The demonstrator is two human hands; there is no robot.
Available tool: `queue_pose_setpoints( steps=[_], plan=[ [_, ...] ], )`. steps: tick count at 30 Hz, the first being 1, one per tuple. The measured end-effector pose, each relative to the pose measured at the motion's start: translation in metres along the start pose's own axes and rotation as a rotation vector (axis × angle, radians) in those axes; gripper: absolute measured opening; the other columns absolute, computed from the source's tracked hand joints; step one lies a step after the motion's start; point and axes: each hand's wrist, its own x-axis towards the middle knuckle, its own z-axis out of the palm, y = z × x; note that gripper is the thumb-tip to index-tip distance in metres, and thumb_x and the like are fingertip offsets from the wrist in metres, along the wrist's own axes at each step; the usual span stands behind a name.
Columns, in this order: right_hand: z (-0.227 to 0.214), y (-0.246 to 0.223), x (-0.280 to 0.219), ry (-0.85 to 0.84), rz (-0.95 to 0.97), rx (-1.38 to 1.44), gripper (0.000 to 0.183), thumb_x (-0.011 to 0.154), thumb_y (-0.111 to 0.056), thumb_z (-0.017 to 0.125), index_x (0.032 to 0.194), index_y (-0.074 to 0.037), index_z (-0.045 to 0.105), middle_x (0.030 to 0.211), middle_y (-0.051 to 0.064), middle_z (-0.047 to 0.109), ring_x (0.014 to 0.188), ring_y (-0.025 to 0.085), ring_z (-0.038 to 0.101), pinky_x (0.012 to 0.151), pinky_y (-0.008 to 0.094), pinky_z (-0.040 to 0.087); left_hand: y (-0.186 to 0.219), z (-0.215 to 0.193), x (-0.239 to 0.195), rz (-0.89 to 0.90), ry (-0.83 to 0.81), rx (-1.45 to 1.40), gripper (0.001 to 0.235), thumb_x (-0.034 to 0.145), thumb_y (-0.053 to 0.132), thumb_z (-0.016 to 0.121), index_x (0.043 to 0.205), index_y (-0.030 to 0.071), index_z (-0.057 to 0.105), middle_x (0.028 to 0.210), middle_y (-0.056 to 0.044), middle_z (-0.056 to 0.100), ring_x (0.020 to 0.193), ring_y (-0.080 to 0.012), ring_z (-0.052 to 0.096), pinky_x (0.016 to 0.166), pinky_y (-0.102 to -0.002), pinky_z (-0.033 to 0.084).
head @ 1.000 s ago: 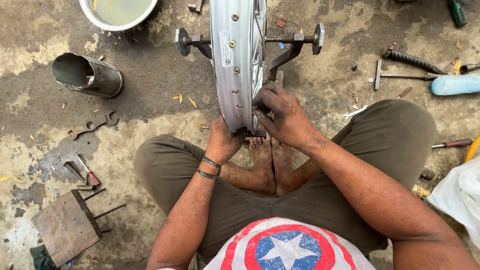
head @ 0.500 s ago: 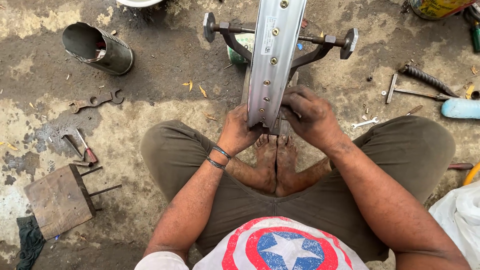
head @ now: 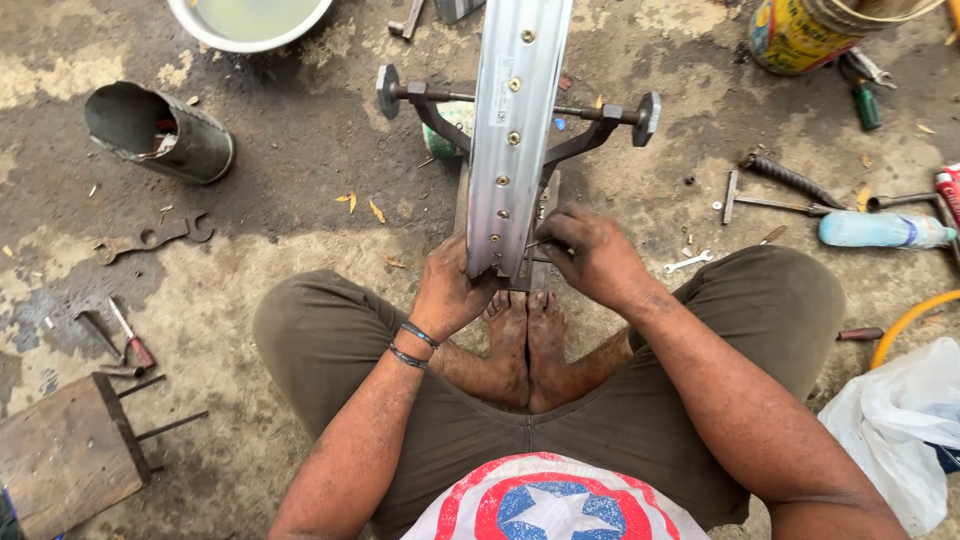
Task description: The person sits on the ground and uses a wrench to tighten the spokes of a bicycle wheel mounted on a truing stand. They rotate the wheel to access different sections and repeatedly adjust the tension on the spokes.
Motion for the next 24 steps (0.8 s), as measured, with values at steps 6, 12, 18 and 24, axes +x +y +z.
queue_pose_setpoints(
  steps=[6, 12, 18, 24],
  plan=[
    [0.012, 0.007, -0.001, -0.066, -0.023, -0.052, 0.013, 0.086, -0.012, 0.078, 0.097, -0.011, 0.072, 0.089, 0.005, 0.071, 0.077, 0.023, 0.071, 0.068, 0.039, 0.061, -0.011, 0.002, -0.006, 0.066, 0.036, 0.03, 0.031, 0.078, 0.003, 0.078, 0.109, 0.007, 0.072, 0.107, -0.01, 0.071, 0.1, -0.0301, 0.071, 0.085, -0.04, 0.061],
    [0.04, 0.015, -0.002, -0.142, 0.031, -0.144, 0.013, 0.093, -0.017, 0.074, 0.092, -0.008, 0.065, 0.076, 0.005, 0.065, 0.071, 0.021, 0.068, 0.062, 0.04, 0.059, -0.023, 0.004, -0.009, 0.116, 0.051, 0.057, 0.026, 0.081, 0.0, 0.078, 0.105, 0.008, 0.074, 0.106, -0.008, 0.073, 0.099, -0.0271, 0.072, 0.086, -0.037, 0.061],
    [0.055, 0.021, 0.004, -0.111, -0.065, -0.159, 0.023, 0.095, -0.028, 0.074, 0.089, -0.008, 0.064, 0.073, 0.004, 0.061, 0.069, 0.022, 0.066, 0.061, 0.042, 0.058, -0.009, 0.0, -0.005, 0.066, 0.033, 0.006, 0.026, 0.078, -0.001, 0.076, 0.102, 0.008, 0.075, 0.102, -0.006, 0.075, 0.097, -0.0247, 0.074, 0.085, -0.037, 0.061],
    [0.013, 0.003, 0.002, 0.132, -0.208, -0.16, 0.018, 0.09, -0.022, 0.077, 0.101, -0.011, 0.07, 0.094, 0.006, 0.064, 0.094, 0.025, 0.066, 0.08, 0.042, 0.059, -0.009, -0.005, -0.001, -0.062, -0.041, -0.03, 0.029, 0.077, -0.002, 0.075, 0.104, 0.006, 0.073, 0.102, -0.008, 0.074, 0.098, -0.0245, 0.074, 0.086, -0.036, 0.062]
  ],
)
